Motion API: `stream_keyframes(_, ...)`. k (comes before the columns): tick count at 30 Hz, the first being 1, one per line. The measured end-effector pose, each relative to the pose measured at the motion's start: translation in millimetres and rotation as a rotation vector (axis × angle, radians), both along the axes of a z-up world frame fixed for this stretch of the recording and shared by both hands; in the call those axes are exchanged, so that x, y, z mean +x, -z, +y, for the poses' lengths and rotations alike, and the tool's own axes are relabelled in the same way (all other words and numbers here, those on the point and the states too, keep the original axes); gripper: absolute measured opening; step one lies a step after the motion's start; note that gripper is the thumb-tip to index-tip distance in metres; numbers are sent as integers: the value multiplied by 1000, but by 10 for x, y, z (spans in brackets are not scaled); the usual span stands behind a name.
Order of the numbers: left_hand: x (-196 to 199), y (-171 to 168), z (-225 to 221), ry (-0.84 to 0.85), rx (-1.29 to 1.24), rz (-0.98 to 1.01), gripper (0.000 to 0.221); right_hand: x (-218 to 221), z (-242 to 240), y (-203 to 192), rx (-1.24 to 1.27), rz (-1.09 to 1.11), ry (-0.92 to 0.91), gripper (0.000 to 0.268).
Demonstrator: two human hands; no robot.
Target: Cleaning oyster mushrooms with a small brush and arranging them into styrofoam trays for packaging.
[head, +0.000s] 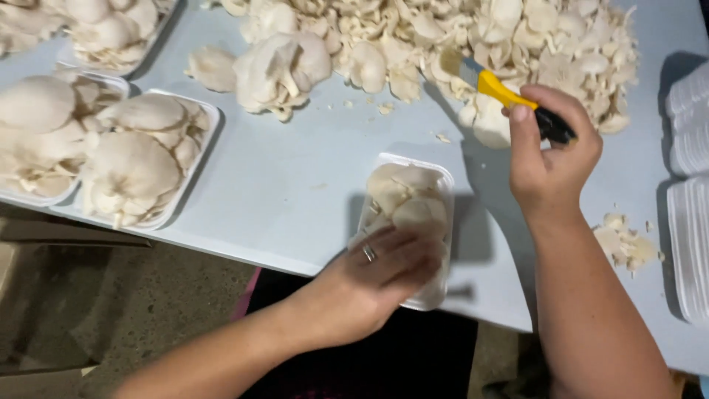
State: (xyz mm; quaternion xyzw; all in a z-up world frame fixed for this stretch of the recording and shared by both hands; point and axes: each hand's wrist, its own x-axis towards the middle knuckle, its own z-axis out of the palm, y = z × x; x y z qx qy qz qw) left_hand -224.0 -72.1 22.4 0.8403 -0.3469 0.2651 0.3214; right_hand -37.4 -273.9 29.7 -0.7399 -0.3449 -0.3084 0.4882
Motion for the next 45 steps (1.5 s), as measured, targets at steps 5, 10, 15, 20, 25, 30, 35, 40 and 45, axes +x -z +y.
stream_keyframes(5, -37, 201, -18, -110, 181, -13, 46, 45, -29, 56, -50, -23, 19, 20)
stream_keyframes(10, -33, 342, -107, -207, 280, -20, 48, 34, -6, 77, -79, -32, 29, 20)
stream_keyframes(15, -76, 322, -86, -198, 233, -14, 46, 94, -22, 145, -96, -55, 33, 18)
stream_keyframes(20, -130, 249, -5, -175, 190, -40, 49, 93, -8, 129, -84, -9, 33, 19)
stream_keyframes(25, -118, 295, 79, -200, 222, -14, 50, 114, -10, 133, -92, -32, 34, 20)
stream_keyframes(30, -94, 321, 136, -167, 34, 47, 38, 98, -20, 138, -91, -27, 37, 20)
stream_keyframes(35, -69, 329, 144, -204, 14, 83, 47, 89, -6, 132, -98, -51, 41, 20)
stream_keyframes(40, -90, 340, 149, -241, -111, 202, 62, 76, 7, 120, -100, -50, 36, 22)
stream_keyframes(45, -229, 238, 169, -424, -14, 474, 73, 89, -1, 127, -101, -42, 23, 21)
